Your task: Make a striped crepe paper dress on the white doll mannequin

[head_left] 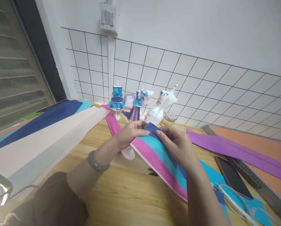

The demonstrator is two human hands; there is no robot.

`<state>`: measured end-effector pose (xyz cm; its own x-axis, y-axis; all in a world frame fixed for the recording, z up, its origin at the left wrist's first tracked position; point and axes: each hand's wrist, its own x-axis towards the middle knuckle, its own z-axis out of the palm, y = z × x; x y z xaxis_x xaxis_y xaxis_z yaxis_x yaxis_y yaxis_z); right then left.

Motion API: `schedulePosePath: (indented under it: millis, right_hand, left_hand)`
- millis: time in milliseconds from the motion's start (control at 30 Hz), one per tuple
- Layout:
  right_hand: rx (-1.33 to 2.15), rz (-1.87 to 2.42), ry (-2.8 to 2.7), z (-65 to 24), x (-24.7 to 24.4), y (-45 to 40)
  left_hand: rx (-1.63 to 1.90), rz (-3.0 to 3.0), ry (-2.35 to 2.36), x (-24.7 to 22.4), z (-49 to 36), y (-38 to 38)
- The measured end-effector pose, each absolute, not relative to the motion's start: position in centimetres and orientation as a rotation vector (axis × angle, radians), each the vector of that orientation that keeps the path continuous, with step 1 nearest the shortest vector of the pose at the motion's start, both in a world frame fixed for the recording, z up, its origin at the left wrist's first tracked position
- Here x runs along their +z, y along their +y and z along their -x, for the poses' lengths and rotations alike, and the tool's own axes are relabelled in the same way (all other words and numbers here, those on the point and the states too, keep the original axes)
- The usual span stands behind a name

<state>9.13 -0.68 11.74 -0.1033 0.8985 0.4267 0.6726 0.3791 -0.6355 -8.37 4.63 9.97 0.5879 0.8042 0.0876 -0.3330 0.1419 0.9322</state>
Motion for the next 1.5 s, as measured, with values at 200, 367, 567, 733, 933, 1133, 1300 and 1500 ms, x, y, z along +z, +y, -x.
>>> schedulePosePath:
  millis: [200,367,567,733,933,1133,1300,1500]
  right_hand:
    - [0.281,1.344,-1.837,-8.9,11.6,-0.6]
    - [0.260,1.291,-1.857,-8.8,11.6,-0.7]
    - [0.310,1.205,-1.878,-8.7,11.7,-0.8]
    - [0.375,1.164,-1.828,-8.7,11.7,-0.8]
    - [0.452,1.191,-1.808,-9.0,11.8,-1.0]
    - [0.451,1.169,-1.791,-8.9,11.6,-0.9]
    - [0.395,1.159,-1.750,-8.6,11.6,-0.9]
    - [0.304,1.212,-1.699,-8.5,11.6,-1.0]
  left_hand:
    - [0.891,-1.120,0.494,10.2,8.1,4.2]
    - [0.931,-1.176,0.573,9.8,8.0,4.4]
    - [0.964,-1.271,0.588,9.9,7.9,4.3]
    - [0.931,-1.295,0.526,9.7,8.0,4.4]
    - [0.921,-1.351,0.542,9.7,8.2,4.4]
    - [0.928,-1.348,0.529,9.8,8.0,4.2]
    - [0.954,-1.358,0.519,9.7,7.7,4.0]
    - [0.987,-1.325,0.535,9.4,7.2,3.9]
